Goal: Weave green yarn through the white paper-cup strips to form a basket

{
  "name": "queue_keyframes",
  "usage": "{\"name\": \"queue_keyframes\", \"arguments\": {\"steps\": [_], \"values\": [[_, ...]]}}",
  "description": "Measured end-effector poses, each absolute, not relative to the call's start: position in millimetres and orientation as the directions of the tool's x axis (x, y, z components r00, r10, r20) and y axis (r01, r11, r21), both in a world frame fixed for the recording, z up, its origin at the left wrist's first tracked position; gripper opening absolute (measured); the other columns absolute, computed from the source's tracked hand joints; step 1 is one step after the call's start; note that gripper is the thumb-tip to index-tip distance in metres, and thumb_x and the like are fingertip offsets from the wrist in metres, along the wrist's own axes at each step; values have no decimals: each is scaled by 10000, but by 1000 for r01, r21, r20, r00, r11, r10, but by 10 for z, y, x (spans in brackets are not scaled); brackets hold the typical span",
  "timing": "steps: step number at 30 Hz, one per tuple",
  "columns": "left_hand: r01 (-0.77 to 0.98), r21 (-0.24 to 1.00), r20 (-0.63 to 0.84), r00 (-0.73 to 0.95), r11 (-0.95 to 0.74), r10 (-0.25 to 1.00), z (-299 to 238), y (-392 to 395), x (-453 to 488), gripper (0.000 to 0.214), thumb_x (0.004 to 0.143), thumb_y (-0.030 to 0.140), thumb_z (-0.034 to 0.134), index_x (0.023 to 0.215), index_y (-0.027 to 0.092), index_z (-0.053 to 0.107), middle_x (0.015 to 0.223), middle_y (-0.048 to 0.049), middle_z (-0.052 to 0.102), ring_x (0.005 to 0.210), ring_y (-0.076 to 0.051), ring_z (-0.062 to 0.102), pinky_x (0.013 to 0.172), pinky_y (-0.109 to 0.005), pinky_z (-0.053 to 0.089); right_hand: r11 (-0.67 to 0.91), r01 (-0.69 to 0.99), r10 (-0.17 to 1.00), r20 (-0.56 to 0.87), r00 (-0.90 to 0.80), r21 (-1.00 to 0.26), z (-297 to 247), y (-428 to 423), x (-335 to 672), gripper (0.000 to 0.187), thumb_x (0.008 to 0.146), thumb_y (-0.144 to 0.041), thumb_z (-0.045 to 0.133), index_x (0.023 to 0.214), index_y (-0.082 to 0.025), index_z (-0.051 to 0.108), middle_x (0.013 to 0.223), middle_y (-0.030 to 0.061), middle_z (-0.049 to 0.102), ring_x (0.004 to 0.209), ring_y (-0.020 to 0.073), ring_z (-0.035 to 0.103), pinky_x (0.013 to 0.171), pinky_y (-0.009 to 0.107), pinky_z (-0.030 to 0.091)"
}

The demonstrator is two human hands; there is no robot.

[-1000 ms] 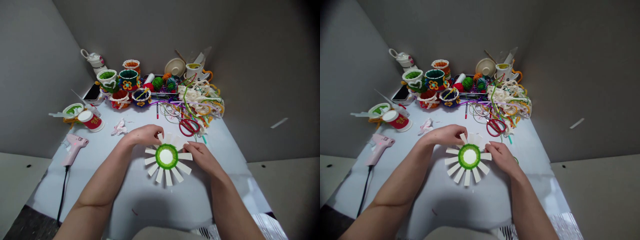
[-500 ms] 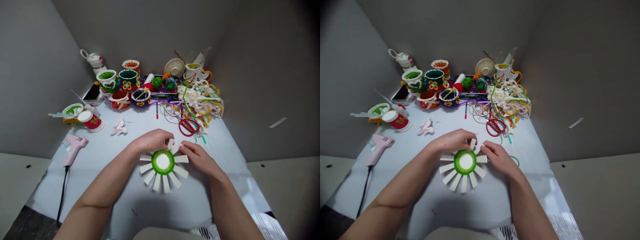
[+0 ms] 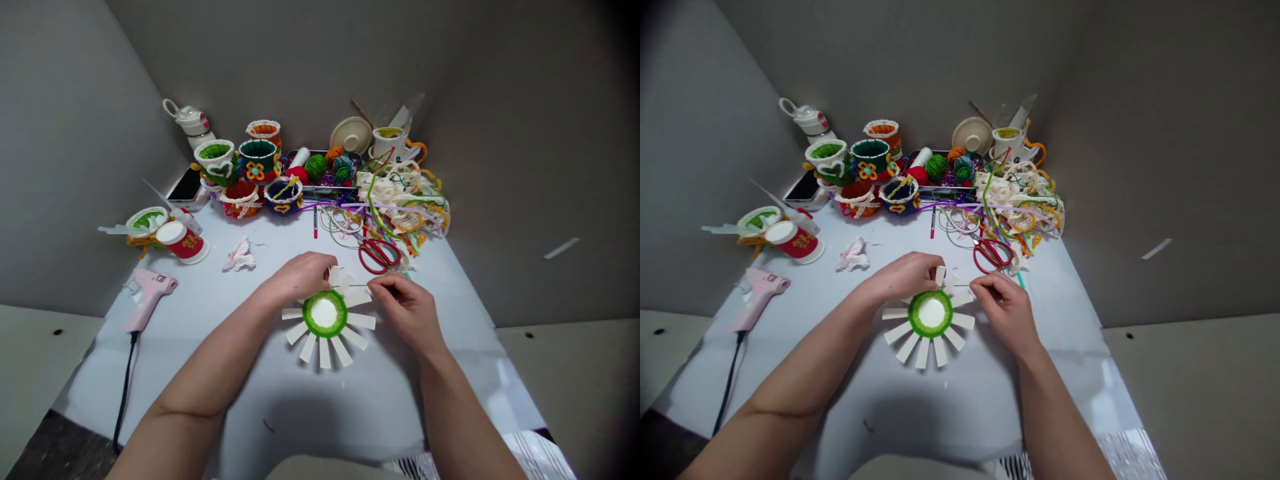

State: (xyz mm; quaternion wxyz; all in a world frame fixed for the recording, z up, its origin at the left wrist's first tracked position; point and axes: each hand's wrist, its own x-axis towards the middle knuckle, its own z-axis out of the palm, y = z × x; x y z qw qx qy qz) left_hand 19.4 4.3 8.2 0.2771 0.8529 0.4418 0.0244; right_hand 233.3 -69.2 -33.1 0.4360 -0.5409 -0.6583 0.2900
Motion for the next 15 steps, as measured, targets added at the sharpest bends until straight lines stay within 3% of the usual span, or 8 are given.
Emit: {"name": "queue_keyframes", "arguments": {"steps": [4, 8, 15], "values": [[747, 502, -205, 593, -436, 779, 68, 55, 184, 85, 681, 203, 569, 764, 187, 581, 777, -19, 649, 710, -164, 561, 586, -249, 345, 325, 459, 944, 310, -109, -827, -267, -730, 2300, 102, 847, -284, 607, 799, -201, 642, 761, 30, 621, 694, 153, 549, 615, 272, 414], [759, 525, -189, 547, -386, 816, 85, 119, 109, 71, 693, 239, 577, 734, 182, 568, 778, -18, 649, 713, -162, 561, 598, -251, 357, 294, 469, 954, 282, -98, -833, -293, -707, 2318, 149, 857, -311, 585, 782, -188, 622, 751, 28, 612, 688, 149, 535, 629, 267, 411], [755, 593, -219, 486, -280, 846, 130, 178, 38, 122, 723, 289, 567, 758, 173, 583, 830, -28, 672, 738, -158, 587, 626, -243, 397, -23, 514, 986, -106, -132, -857, -372, -651, 2340, 518, 930, -509, 353, 634, -152, 583, 614, 30, 596, 589, 150, 513, 580, 268, 385]]}}
